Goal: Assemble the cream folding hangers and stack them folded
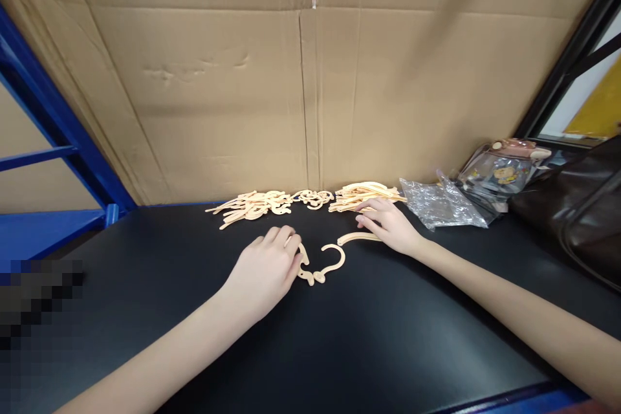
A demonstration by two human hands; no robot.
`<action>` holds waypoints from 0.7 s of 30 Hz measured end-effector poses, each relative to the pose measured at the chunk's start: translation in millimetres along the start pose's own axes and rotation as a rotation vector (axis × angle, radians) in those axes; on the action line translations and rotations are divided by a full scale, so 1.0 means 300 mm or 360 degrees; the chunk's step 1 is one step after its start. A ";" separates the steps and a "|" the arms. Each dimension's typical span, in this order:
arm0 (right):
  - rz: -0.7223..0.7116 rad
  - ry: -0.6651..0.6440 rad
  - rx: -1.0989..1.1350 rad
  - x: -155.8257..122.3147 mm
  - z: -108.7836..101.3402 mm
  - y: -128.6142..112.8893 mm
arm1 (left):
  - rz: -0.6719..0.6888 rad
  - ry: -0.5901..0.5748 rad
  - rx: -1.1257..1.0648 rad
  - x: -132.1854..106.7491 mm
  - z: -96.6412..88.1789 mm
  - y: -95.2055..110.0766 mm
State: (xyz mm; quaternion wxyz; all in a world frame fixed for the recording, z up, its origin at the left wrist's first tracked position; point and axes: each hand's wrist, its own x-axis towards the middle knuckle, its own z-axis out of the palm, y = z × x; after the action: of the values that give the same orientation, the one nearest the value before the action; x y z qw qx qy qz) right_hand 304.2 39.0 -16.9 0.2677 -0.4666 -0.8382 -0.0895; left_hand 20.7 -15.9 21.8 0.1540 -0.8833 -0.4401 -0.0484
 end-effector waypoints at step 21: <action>0.0043 0.0039 -0.0096 0.001 0.003 -0.009 | 0.0495 0.0062 -0.0530 0.013 0.063 -0.016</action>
State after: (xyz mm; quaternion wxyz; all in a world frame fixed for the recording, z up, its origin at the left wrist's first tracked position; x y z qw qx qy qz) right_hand 301.5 38.0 -17.2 0.2651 -0.4846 -0.8254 -0.1169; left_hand 18.4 -4.2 5.8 0.0201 -0.9527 -0.2814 -0.1131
